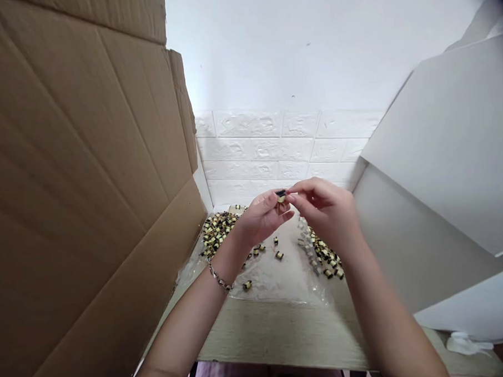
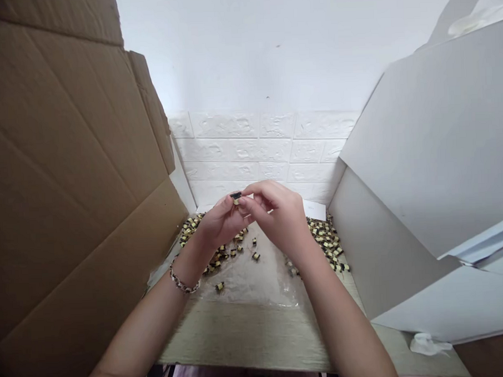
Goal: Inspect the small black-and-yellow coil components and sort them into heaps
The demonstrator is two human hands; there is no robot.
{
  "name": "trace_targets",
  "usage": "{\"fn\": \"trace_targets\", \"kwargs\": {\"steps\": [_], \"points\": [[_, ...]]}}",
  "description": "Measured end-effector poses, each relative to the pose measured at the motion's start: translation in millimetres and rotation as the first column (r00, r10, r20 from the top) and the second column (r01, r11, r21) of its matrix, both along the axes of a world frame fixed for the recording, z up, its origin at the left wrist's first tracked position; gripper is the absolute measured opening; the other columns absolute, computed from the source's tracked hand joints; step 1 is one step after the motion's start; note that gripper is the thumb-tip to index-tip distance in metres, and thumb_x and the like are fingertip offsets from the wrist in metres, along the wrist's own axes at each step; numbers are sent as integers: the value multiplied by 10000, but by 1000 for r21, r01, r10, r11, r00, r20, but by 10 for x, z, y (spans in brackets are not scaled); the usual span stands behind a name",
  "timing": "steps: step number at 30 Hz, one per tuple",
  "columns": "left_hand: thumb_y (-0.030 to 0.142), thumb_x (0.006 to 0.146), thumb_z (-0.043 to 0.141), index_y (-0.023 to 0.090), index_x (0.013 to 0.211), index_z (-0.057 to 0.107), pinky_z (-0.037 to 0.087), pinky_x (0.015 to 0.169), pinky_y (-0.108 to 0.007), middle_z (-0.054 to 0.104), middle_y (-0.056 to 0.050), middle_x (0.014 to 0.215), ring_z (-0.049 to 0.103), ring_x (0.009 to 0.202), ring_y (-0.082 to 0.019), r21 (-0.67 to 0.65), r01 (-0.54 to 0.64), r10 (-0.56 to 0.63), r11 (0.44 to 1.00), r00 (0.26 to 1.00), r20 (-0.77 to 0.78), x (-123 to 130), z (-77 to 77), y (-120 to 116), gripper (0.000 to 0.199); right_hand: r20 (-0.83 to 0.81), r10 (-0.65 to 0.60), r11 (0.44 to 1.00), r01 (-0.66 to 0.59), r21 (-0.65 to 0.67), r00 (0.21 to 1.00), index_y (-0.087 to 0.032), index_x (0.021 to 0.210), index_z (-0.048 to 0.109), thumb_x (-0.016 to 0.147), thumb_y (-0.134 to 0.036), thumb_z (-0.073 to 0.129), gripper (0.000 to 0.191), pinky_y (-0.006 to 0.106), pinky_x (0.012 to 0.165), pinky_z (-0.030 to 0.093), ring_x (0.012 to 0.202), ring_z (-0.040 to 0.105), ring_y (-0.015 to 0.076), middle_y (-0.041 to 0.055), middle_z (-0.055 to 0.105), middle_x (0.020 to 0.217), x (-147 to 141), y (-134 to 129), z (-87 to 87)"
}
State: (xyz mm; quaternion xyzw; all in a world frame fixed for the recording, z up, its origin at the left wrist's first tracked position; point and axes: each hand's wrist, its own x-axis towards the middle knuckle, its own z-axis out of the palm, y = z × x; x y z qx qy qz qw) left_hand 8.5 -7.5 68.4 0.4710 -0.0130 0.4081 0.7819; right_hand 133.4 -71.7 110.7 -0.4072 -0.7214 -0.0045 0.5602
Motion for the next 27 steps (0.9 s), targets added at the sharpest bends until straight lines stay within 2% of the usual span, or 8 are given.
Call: {"fn": "trace_targets", "kwargs": {"steps": [4, 10, 14, 21, 27], "points": [[373, 715, 606, 153, 845, 591, 410, 777, -271, 551, -24, 779, 517, 766, -120, 8, 9, -10, 1000, 1000, 23, -27, 134, -160, 257, 1, -1, 993, 1, 122, 1000, -199, 755, 607, 736, -152, 583, 56, 208, 539, 407, 608, 517, 75, -25, 596, 685, -94, -224, 127], [326, 738, 591, 124, 777, 612, 414, 746, -226, 559, -33, 757, 518, 766, -116, 75, 35, -39, 997, 998, 52, -46, 234, -340, 206, -18, 39, 984, -36, 177, 999, -207, 782, 621, 721, -88, 580, 140, 217, 566, 437, 651, 550, 86, -28, 619, 708, -174, -314, 103], [308, 720, 614, 132, 778, 619, 412, 724, -208, 562, -26, 749, 513, 744, -102, 58, 68, -71, 996, 996, 56, -63, 252, -362, 186, -15, 19, 977, -16, 211, 1000, -218, 767, 633, 704, -95, 599, 142, 225, 543, 439, 623, 553, 94, -28, 623, 687, -172, -331, 87], [303, 690, 642, 140, 745, 599, 401, 716, -212, 544, -11, 713, 502, 717, -98, 16, 55, -56, 998, 998, 31, -84, 246, -377, 177, -37, -37, 971, 45, 236, 999, -226, 762, 647, 692, -125, 618, 126, 225, 510, 429, 591, 544, 95, -21, 611, 665, -174, -361, 71], [339, 664, 660, 146, 712, 584, 388, 688, -223, 513, -8, 688, 482, 701, -104, 32, 46, -45, 998, 998, -40, -104, 278, -381, 214, -19, -70, 977, 73, 200, 997, -253, 764, 653, 709, -168, 607, 111, 248, 523, 441, 598, 555, 115, -8, 615, 672, -167, -365, 61]]}}
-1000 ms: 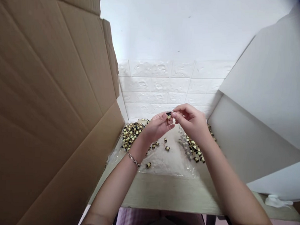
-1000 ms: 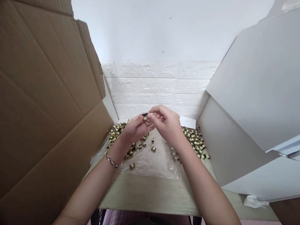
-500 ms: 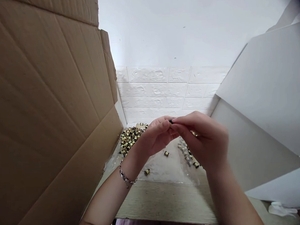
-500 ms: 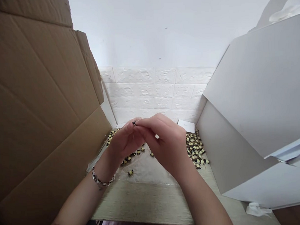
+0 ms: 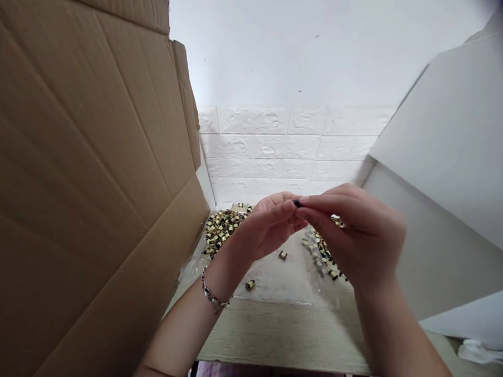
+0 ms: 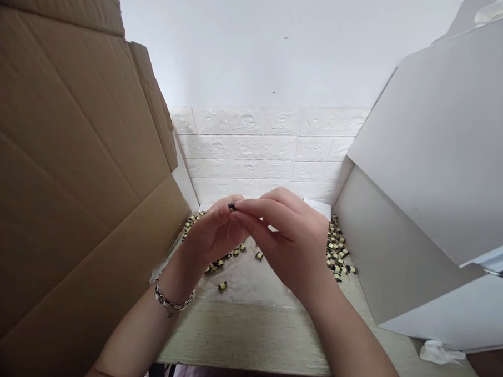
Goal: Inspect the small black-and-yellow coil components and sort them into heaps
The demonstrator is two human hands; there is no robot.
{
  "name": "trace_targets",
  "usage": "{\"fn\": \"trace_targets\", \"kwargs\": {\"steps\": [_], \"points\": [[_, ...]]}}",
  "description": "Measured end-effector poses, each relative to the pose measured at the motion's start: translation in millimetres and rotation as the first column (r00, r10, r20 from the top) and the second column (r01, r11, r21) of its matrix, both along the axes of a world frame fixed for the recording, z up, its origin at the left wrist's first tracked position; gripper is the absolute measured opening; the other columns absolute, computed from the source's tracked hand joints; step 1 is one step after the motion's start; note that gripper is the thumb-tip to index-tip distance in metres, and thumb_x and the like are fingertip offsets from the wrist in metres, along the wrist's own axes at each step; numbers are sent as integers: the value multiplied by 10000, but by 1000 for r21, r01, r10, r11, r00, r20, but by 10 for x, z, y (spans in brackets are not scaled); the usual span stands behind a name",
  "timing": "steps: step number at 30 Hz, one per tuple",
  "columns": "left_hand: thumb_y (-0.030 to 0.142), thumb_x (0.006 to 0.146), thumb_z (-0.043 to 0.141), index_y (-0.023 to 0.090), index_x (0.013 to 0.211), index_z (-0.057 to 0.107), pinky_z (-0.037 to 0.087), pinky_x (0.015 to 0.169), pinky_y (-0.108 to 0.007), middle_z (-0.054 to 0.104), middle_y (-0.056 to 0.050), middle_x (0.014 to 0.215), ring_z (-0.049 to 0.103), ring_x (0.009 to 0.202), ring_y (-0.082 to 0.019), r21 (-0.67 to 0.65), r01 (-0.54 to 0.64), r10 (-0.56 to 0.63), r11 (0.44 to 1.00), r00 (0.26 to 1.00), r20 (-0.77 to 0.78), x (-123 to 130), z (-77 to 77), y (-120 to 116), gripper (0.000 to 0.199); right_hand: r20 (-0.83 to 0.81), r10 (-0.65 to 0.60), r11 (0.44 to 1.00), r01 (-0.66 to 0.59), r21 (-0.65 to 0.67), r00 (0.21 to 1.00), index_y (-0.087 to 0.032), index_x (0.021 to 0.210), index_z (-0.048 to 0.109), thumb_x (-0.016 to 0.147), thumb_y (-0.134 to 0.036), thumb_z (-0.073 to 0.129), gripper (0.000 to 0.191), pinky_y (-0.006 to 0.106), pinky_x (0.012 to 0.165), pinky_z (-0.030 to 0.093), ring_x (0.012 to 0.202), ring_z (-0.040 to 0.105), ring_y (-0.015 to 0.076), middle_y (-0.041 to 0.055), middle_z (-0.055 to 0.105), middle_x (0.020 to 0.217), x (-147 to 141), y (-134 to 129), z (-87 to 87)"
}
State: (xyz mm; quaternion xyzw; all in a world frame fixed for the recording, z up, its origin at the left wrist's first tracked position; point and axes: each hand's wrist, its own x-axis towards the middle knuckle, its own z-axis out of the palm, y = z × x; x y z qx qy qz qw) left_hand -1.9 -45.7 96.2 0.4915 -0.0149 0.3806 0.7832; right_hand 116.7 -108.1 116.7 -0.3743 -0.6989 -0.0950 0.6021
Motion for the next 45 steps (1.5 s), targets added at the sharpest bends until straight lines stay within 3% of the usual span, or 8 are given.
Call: {"fn": "trace_targets", "kwargs": {"steps": [28, 31, 33, 35, 36, 39, 42, 45], "points": [[286, 668, 664, 149, 731, 618, 385, 695, -223, 593, -1, 681, 524, 691, -94, 119, -11, 25, 993, 993, -113, -99, 38, 92, 158, 106, 32, 997, -23, -78, 994, -220, 708, 623, 728, -196, 590, 45, 238, 521, 406, 584, 539, 107, -12, 597, 649, 76, 50, 27], [302, 662, 665, 147, 733, 614, 383, 720, -247, 595, -10, 703, 528, 722, -110, 163, -67, 89, 984, 987, -136, -109, 34, 109, 179, 107, 40, 993, -29, -110, 993, -223, 723, 625, 718, -201, 602, 32, 233, 531, 406, 594, 535, 104, -13, 597, 662, 96, 69, 31], [297, 653, 672, 154, 741, 609, 384, 715, -260, 595, -11, 725, 528, 729, -118, 226, -188, 225, 956, 963, -150, -119, 38, 113, 179, 97, 66, 983, -48, -175, 993, -226, 752, 628, 715, -213, 607, 44, 227, 533, 406, 608, 534, 102, -13, 600, 685, 115, 88, 34], [286, 640, 682, 166, 752, 606, 382, 688, -261, 593, -10, 752, 519, 727, -121, 334, -386, 454, 860, 878, -152, -126, 49, 103, 181, 34, 77, 968, -66, -244, 996, -221, 765, 630, 728, -236, 591, 56, 218, 518, 400, 600, 527, 97, -11, 599, 688, 134, 105, 40], [282, 637, 683, 172, 756, 605, 378, 675, -260, 590, -10, 758, 512, 723, -123, 410, -495, 587, 766, 798, -133, -128, 56, 95, 180, -20, 66, 959, -69, -276, 998, -212, 749, 631, 740, -254, 577, 69, 212, 499, 392, 577, 516, 93, -11, 592, 666, 143, 111, 43], [276, 660, 660, 180, 741, 604, 367, 685, -275, 578, -13, 733, 484, 704, -131, 657, -686, 882, 313, 466, 66, -123, 68, 77, 137, -184, 9, 911, -84, -404, 983, -175, 650, 619, 768, -344, 528, 225, 194, 422, 338, 486, 464, 78, -15, 539, 541, 163, 124, 55], [267, 689, 628, 203, 727, 602, 338, 775, -327, 581, -9, 701, 478, 683, -146, 767, -626, 918, -143, 205, 338, -110, 39, 110, 79, -280, 55, 825, -202, -527, 958, -155, 625, 624, 757, -412, 522, 306, 191, 412, 341, 462, 452, 74, -5, 547, 534, 173, 149, 56], [276, 701, 611, 234, 753, 607, 275, 857, -372, 589, -3, 696, 484, 681, -160, 769, -508, 868, -389, 78, 491, -98, -30, 184, 67, -342, 133, 726, -326, -605, 930, -134, 616, 628, 735, -420, 542, 322, 194, 409, 350, 440, 452, 67, 22, 595, 586, 167, 215, 27]]}}
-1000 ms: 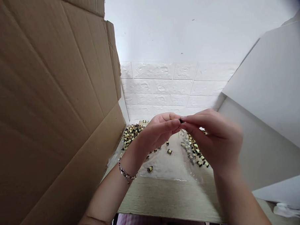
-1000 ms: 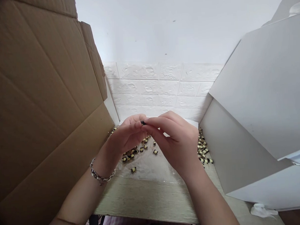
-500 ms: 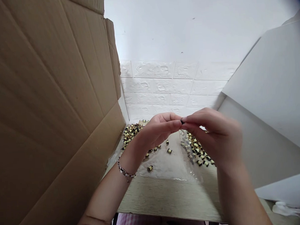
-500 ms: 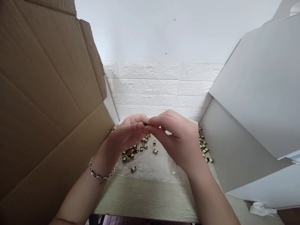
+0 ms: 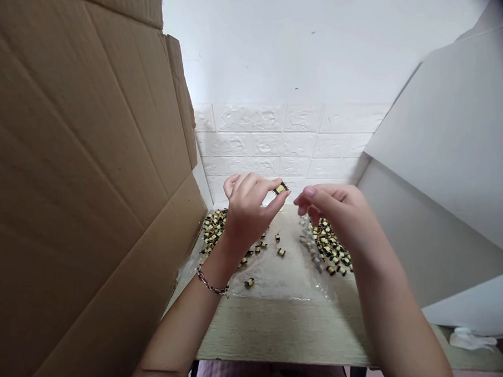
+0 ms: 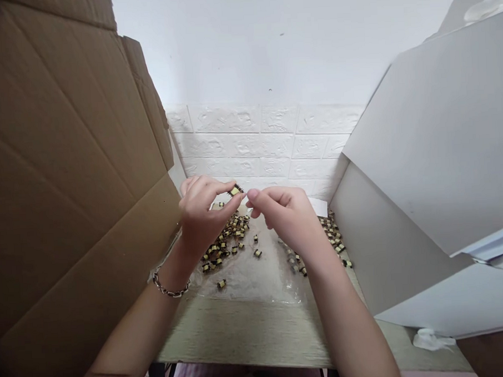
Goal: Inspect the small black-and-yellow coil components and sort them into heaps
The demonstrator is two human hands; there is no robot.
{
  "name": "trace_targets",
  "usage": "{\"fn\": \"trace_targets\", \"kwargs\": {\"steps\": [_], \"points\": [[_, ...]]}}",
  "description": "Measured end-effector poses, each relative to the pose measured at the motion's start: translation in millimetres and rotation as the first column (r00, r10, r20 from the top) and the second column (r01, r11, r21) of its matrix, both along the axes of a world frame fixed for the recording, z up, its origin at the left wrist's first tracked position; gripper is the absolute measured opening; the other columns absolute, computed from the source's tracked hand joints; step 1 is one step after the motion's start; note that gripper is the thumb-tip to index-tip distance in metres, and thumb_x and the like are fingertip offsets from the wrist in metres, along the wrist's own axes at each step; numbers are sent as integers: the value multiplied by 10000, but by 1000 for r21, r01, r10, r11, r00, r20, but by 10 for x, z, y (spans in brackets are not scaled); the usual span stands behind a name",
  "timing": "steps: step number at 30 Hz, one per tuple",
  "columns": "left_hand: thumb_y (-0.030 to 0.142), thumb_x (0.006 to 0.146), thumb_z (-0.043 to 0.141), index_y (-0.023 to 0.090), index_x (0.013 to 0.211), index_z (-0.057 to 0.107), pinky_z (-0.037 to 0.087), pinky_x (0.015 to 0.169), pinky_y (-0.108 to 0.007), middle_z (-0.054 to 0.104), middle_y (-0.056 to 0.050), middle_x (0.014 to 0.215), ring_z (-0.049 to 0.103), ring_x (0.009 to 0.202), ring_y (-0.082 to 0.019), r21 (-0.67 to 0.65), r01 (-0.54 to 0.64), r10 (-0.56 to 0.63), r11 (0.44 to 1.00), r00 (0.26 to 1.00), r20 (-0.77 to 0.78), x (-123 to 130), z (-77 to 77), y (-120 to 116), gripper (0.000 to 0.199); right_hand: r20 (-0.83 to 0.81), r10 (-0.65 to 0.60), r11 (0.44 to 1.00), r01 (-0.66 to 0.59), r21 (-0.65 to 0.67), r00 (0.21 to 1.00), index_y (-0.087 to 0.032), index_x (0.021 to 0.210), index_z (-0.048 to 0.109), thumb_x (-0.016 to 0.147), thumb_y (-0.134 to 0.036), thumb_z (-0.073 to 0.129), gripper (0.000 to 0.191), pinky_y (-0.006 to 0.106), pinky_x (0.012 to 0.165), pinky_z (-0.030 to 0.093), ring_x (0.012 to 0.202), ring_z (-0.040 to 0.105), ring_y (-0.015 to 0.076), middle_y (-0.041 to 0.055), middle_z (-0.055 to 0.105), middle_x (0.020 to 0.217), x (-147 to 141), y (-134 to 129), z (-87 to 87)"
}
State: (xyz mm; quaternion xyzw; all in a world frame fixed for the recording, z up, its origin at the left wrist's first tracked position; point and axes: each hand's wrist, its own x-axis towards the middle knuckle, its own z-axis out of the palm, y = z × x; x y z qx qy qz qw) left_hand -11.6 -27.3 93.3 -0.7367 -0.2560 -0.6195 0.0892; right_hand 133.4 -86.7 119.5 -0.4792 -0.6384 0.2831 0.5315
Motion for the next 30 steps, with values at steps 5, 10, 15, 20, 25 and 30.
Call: {"fn": "trace_targets", "kwargs": {"steps": [5, 10, 15, 20, 25, 30], "points": [[274, 727, 579, 262, 814, 616, 181, 918, -391, 567, -4, 684, 478, 701, -170, 48, -38, 41, 998, 998, -55, 2, -88, 81, 96, -174, 124, 977, -151, -153, 977, -119, 653, 633, 700, -448, 553, 342, 190, 355, 316, 373, 428, 62, 22, 584, 532, -48, 160, -75], [270, 732, 572, 282, 861, 618, 119, 948, -390, 555, -7, 705, 467, 717, -175, 18, -15, 16, 1000, 996, -88, -13, -117, 113, 138, -287, 156, 953, -220, -207, 945, -108, 632, 623, 679, -433, 563, 334, 179, 330, 299, 336, 419, 62, 20, 564, 471, -91, 226, -108], [265, 736, 566, 286, 876, 616, 118, 945, -388, 546, -9, 714, 472, 732, -181, 29, -37, 40, 999, 993, -109, -14, -141, 143, 150, -275, 173, 947, -236, -217, 946, -121, 615, 602, 678, -346, 562, 237, 169, 341, 307, 350, 421, 58, 4, 557, 470, -88, 257, -134], [258, 747, 556, 246, 847, 598, 173, 902, -367, 566, 0, 689, 495, 703, -163, 163, -150, 174, 975, 973, -150, 5, -129, 150, 109, -237, 206, 948, -254, -192, 949, -138, 584, 558, 698, -257, 505, 173, 166, 352, 279, 347, 406, 52, -24, 515, 433, -67, 322, -171], [289, 746, 568, 209, 757, 578, 231, 860, -352, 599, 15, 676, 518, 673, -138, 184, -216, 236, 959, 967, -97, 30, -114, 159, 81, -203, 167, 968, -199, -153, 965, -149, 548, 522, 687, -196, 448, 165, 177, 364, 257, 365, 379, 52, -29, 483, 429, -72, 348, -176], [293, 728, 592, 201, 717, 563, 245, 861, -343, 629, 27, 722, 540, 702, -126, 75, -169, 175, 983, 980, -92, 33, -101, 158, 97, -123, 109, 986, -123, -113, 986, -154, 524, 502, 686, -192, 440, 177, 186, 393, 263, 388, 360, 52, -38, 455, 412, -65, 352, -174]]}}
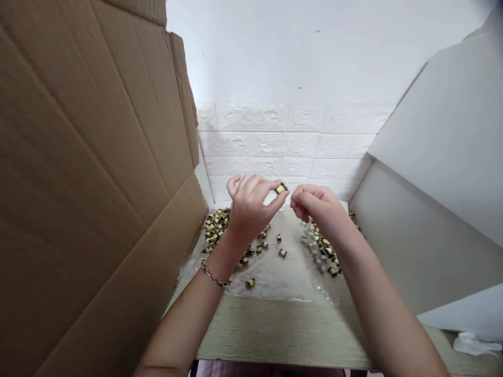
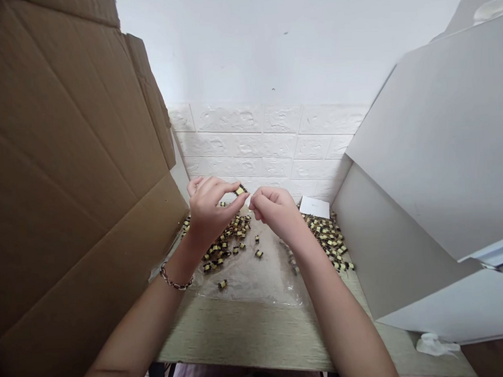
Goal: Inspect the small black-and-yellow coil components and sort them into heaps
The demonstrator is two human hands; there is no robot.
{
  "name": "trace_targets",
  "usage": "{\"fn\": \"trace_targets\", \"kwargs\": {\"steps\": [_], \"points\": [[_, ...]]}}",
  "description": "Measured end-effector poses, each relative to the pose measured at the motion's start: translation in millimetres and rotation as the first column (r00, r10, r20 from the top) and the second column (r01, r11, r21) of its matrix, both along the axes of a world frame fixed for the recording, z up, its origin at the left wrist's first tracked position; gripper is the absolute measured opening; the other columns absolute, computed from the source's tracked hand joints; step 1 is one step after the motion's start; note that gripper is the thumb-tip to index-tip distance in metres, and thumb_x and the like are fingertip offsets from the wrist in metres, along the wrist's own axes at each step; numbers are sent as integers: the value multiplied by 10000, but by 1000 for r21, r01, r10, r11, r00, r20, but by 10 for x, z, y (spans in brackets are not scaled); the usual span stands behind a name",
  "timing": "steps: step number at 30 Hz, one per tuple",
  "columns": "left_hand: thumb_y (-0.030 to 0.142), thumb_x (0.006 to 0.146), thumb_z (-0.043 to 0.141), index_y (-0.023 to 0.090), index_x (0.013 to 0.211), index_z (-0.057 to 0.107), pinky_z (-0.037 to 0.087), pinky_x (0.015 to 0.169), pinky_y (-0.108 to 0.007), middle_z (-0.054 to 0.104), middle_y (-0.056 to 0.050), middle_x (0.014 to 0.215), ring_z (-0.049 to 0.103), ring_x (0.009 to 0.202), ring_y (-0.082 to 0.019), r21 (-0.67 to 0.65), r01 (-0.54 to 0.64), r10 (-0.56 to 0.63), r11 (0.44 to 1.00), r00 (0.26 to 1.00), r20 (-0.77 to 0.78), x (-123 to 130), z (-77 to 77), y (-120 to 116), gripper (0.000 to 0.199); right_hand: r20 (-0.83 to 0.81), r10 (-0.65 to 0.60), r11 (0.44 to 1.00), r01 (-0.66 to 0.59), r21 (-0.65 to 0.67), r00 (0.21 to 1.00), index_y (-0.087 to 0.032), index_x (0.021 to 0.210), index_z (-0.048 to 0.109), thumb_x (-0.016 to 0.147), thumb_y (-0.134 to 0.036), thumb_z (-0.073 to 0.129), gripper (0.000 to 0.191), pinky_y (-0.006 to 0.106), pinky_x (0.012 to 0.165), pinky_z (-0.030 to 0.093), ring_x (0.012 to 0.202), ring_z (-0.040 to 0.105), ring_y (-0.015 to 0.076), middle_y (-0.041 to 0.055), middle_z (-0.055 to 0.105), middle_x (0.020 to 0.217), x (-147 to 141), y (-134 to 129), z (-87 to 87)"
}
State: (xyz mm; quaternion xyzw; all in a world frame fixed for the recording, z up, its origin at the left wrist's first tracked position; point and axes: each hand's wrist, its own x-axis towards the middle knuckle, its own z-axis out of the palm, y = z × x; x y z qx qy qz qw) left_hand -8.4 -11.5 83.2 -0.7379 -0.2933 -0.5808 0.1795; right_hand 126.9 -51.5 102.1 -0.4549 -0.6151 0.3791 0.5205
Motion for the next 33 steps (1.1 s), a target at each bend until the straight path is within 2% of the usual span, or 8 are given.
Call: {"fn": "trace_targets", "kwargs": {"steps": [10, 19, 33], "points": [[288, 722, 605, 201, 730, 571, 268, 849, -323, 639, 28, 749, 555, 738, -119, -137, 102, -100, 985, 995, 22, 8, 34, -48, 94, 49, -70, 993, 65, 99, 996, -154, 503, 466, 676, -188, 436, 179, 194, 381, 179, 385, 267, 41, -59, 364, 394, 54, 6, -4], [286, 718, 617, 198, 754, 579, 278, 848, -324, 639, 29, 765, 555, 755, -119, -185, 179, -170, 966, 984, 61, 36, 33, -76, 102, 35, -114, 978, 106, 182, 993, -164, 477, 424, 662, -174, 426, 185, 213, 410, 195, 419, 274, 57, -56, 351, 407, 70, -2, 14], [291, 707, 628, 195, 790, 610, 348, 786, -307, 619, 11, 737, 529, 707, -118, -226, 292, -264, 929, 953, 147, 57, 30, -75, 128, -3, -92, 971, 90, 223, 996, -172, 491, 423, 663, -162, 422, 172, 228, 438, 211, 445, 283, 69, -53, 348, 431, 91, 10, -14]]}}
